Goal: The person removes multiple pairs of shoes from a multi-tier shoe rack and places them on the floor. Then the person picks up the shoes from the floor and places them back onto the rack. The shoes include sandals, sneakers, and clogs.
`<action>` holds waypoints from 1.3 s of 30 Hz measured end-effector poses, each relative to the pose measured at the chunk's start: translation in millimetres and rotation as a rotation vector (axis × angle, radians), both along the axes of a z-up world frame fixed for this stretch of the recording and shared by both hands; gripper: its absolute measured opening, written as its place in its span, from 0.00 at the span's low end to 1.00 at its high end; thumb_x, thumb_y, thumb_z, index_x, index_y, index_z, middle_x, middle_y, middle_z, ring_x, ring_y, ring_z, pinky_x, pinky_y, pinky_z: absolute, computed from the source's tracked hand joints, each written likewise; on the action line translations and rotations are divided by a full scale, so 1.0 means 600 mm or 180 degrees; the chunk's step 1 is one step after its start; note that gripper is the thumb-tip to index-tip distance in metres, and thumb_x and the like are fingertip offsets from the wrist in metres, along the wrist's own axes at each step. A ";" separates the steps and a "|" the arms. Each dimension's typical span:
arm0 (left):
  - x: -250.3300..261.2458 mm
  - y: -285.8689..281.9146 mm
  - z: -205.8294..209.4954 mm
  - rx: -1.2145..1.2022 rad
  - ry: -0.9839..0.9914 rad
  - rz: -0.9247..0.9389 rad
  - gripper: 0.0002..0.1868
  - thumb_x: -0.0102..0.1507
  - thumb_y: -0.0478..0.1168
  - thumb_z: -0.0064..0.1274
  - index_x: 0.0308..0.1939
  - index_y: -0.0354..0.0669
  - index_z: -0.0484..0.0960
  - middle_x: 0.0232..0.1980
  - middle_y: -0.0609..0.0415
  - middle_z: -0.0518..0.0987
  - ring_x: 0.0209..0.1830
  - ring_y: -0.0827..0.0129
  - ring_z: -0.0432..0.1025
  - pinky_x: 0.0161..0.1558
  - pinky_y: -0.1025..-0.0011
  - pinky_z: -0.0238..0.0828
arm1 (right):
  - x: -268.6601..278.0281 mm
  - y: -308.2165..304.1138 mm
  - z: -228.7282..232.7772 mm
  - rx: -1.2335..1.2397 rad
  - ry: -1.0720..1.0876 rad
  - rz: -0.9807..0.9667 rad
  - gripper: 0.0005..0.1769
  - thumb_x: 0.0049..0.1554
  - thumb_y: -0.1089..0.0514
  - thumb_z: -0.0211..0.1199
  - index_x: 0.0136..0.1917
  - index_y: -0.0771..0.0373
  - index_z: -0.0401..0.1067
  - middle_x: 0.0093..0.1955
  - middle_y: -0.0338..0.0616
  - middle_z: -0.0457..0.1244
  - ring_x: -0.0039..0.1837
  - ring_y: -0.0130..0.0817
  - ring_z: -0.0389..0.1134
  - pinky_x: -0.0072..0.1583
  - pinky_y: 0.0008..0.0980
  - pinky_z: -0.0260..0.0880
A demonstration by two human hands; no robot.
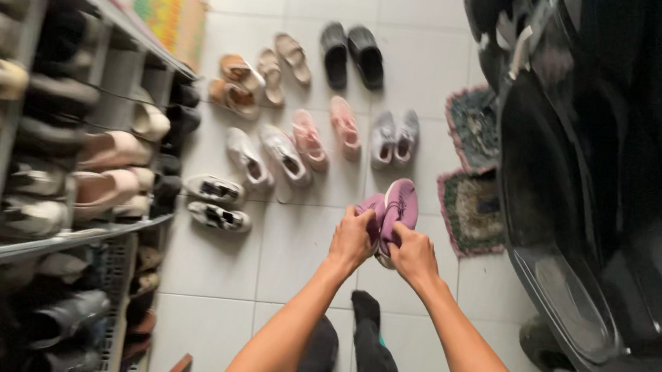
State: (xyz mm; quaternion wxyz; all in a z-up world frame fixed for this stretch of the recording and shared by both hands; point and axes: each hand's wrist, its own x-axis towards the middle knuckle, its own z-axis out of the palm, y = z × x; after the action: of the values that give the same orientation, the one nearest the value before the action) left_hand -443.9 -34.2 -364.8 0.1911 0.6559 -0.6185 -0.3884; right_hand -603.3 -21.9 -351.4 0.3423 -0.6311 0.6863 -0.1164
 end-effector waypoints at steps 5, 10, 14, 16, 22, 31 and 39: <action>-0.117 -0.009 -0.118 -0.0094 -0.0059 -0.0205 0.22 0.57 0.30 0.55 0.55 0.50 0.79 0.54 0.36 0.72 0.46 0.36 0.75 0.48 0.48 0.74 | -0.099 0.009 -0.126 -0.0113 0.0227 -0.0417 0.16 0.52 0.59 0.67 0.54 0.58 0.73 0.47 0.60 0.69 0.52 0.63 0.70 0.53 0.56 0.69; -0.155 -0.012 -0.183 -0.0426 -0.0676 -0.0486 0.28 0.58 0.31 0.56 0.62 0.56 0.73 0.61 0.42 0.72 0.50 0.43 0.76 0.52 0.44 0.69 | -0.166 0.000 -0.198 0.0013 0.0247 -0.0526 0.23 0.52 0.58 0.68 0.61 0.53 0.72 0.54 0.59 0.69 0.57 0.62 0.69 0.57 0.54 0.70; -0.130 0.005 -0.144 -0.0267 -0.1107 -0.0679 0.29 0.63 0.29 0.54 0.65 0.62 0.73 0.66 0.47 0.73 0.54 0.50 0.77 0.61 0.42 0.65 | -0.187 0.024 -0.188 0.0026 0.0358 -0.0476 0.29 0.51 0.58 0.68 0.66 0.51 0.70 0.59 0.58 0.68 0.60 0.62 0.68 0.60 0.54 0.69; -0.093 0.009 -0.095 -0.0093 -0.0898 -0.0650 0.31 0.60 0.34 0.58 0.67 0.58 0.70 0.66 0.44 0.70 0.54 0.45 0.75 0.57 0.48 0.69 | -0.183 0.035 -0.159 0.0267 0.0445 -0.0415 0.27 0.52 0.57 0.67 0.66 0.51 0.71 0.59 0.57 0.68 0.61 0.61 0.68 0.61 0.53 0.69; 0.045 0.011 0.084 0.0297 -0.0514 -0.0467 0.30 0.61 0.39 0.60 0.66 0.57 0.71 0.65 0.47 0.72 0.57 0.46 0.73 0.56 0.53 0.72 | -0.136 -0.002 -0.023 0.0209 0.0180 -0.0156 0.13 0.54 0.53 0.66 0.53 0.56 0.79 0.52 0.52 0.72 0.56 0.52 0.73 0.58 0.46 0.73; 0.306 0.044 0.340 -0.0068 -0.0145 0.0135 0.21 0.60 0.44 0.62 0.57 0.52 0.81 0.52 0.46 0.82 0.52 0.53 0.77 0.54 0.59 0.74 | 0.109 -0.160 0.279 -0.0543 -0.0753 0.1101 0.10 0.56 0.54 0.67 0.50 0.57 0.80 0.46 0.51 0.73 0.47 0.40 0.77 0.49 0.37 0.76; 0.545 0.126 0.505 -0.0223 -0.0019 0.0857 0.20 0.60 0.47 0.61 0.56 0.51 0.83 0.50 0.47 0.84 0.43 0.60 0.82 0.47 0.64 0.78 | 0.371 -0.206 0.465 -0.0956 -0.0895 0.2265 0.09 0.59 0.54 0.65 0.50 0.58 0.81 0.47 0.50 0.74 0.49 0.39 0.77 0.50 0.36 0.76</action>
State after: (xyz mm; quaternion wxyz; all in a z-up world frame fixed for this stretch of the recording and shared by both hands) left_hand -117.0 41.4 -61.8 0.2624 0.7270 -0.5386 -0.3354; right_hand -380.7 -145.6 -72.6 0.3557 -0.8500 0.3471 -0.1748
